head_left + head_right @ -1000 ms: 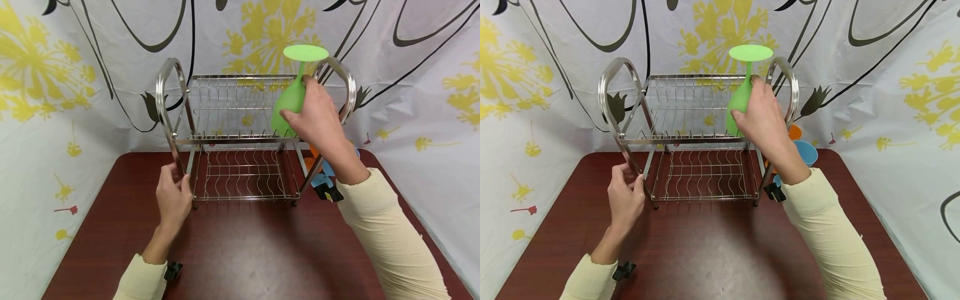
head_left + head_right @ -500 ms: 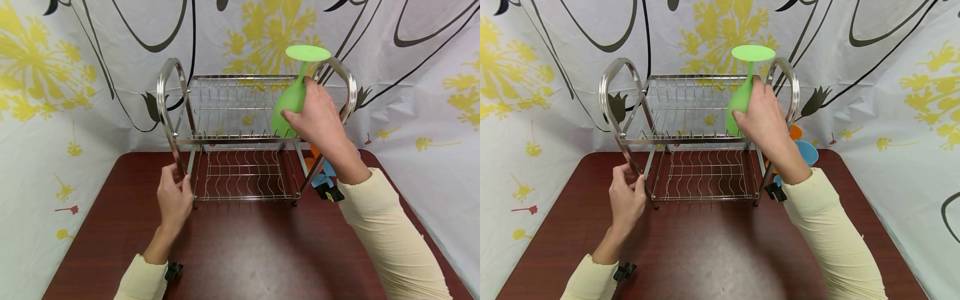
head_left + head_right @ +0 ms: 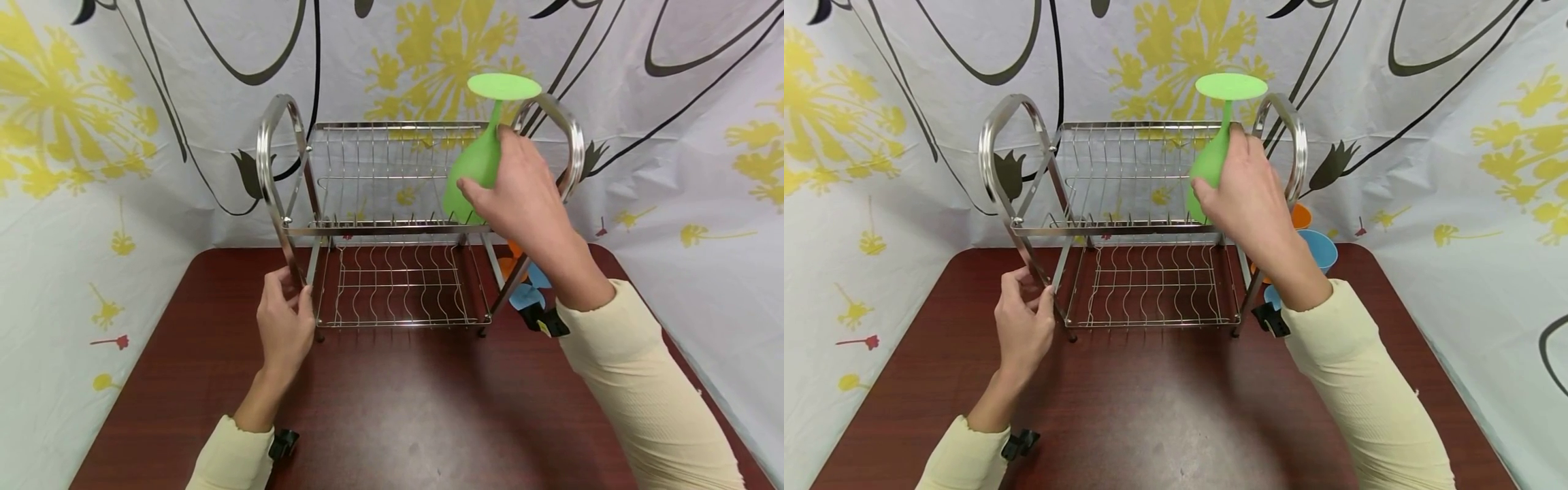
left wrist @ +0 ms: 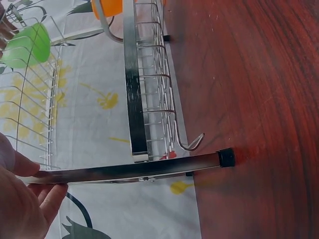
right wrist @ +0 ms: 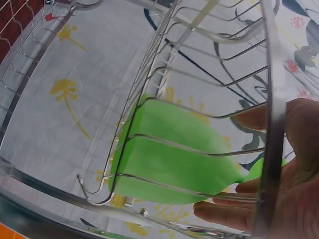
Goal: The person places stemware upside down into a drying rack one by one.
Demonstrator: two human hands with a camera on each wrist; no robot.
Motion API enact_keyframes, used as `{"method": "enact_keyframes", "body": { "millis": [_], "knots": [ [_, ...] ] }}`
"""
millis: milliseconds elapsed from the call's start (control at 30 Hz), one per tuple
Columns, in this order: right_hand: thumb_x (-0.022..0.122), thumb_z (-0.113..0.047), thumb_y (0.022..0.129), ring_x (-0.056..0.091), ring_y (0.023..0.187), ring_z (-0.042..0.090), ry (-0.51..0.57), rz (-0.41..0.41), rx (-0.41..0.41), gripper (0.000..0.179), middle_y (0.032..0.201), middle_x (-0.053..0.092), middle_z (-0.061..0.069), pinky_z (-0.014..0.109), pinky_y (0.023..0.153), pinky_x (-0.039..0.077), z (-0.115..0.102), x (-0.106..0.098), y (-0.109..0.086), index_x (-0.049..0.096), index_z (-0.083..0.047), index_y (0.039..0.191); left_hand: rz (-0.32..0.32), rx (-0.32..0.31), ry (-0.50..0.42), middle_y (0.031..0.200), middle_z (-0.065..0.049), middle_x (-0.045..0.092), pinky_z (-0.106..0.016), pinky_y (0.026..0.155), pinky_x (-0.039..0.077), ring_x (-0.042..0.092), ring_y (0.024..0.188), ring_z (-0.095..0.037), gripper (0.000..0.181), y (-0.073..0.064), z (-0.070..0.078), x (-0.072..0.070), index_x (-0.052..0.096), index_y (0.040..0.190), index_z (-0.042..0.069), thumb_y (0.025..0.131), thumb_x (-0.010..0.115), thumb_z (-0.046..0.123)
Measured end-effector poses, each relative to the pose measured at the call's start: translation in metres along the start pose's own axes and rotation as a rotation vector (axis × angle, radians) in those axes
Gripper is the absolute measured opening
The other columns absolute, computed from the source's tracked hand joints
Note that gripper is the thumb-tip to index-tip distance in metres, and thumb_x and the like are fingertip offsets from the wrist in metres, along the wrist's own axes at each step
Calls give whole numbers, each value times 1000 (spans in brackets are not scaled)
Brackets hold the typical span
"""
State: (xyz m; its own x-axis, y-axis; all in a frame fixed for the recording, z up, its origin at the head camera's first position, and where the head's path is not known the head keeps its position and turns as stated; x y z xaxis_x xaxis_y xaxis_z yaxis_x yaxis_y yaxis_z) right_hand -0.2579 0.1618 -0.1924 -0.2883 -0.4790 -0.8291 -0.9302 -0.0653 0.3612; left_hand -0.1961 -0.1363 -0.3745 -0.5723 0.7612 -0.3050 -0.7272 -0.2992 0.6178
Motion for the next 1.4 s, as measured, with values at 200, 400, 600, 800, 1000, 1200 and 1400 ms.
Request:
{"method": "enact_keyframes", "body": {
  "millis": [200, 400, 600, 800, 1000, 1200, 1400],
  "knots": [
    [65, -32, 91, 44, 122, 38, 7, 11, -6, 79, 146, 40, 22, 55, 97, 44, -5, -6, -7, 25, 1, 151, 23, 11, -29, 101, -20, 62, -30, 77, 58, 64, 94, -28, 34, 0, -1, -1, 54, 116, -7, 85, 67, -5],
    [63, -34, 91, 41, 128, 36, -3, 7, -15, 79, 149, 38, 20, 55, 99, 42, -8, -11, -13, 24, -1, 152, 32, 18, -53, 101, -19, 63, -31, 76, 58, 64, 94, -27, 35, -1, -1, -3, 56, 117, -7, 84, 67, -6],
    [63, -35, 91, 38, 134, 34, 14, 18, -36, 81, 151, 37, 16, 55, 106, 37, -10, -17, -25, 21, -7, 154, 40, 23, -57, 101, -20, 63, -36, 75, 59, 65, 93, -28, 36, -1, -1, -5, 57, 118, -7, 84, 67, -7],
    [65, -34, 91, 33, 140, 33, 29, 57, -70, 82, 154, 34, 14, 54, 113, 30, -12, -26, -39, 20, -8, 155, 29, 14, -56, 102, -20, 63, -37, 76, 59, 65, 95, -28, 36, -1, -3, -4, 56, 119, -7, 84, 66, -7],
    [67, -29, 90, 32, 141, 32, 24, 76, -119, 80, 154, 34, 14, 55, 112, 31, -17, -32, -52, 25, -7, 154, 32, 21, -43, 101, -21, 63, -36, 75, 59, 64, 94, -28, 38, -2, -4, -3, 56, 119, -8, 83, 67, -8],
    [70, -26, 88, 36, 139, 32, 28, 106, -164, 77, 152, 39, 13, 55, 111, 33, -20, -34, -65, 31, -9, 152, 37, 29, -36, 100, -21, 63, -35, 74, 58, 65, 93, -28, 38, -2, -5, -2, 56, 119, -8, 83, 66, -8],
    [72, -25, 87, 48, 127, 34, 49, 143, -174, 74, 146, 46, 13, 54, 103, 39, -16, -33, -75, 35, -12, 150, 38, 37, -28, 101, -21, 63, -32, 75, 58, 65, 94, -29, 37, -3, -6, -2, 55, 119, -9, 84, 66, -8]
  ]
}}
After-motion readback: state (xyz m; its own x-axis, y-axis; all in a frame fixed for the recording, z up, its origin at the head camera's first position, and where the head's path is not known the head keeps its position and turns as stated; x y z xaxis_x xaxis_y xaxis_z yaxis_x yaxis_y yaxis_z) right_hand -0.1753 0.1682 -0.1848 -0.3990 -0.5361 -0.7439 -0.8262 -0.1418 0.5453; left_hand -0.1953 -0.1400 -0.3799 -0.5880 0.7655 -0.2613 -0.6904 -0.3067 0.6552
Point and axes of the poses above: each hand's wrist, its own y-axis towards the middle knuckle, its own x-axis out of the palm, z = x × y, the point moved 5 cm from there along y, towards the middle knuckle
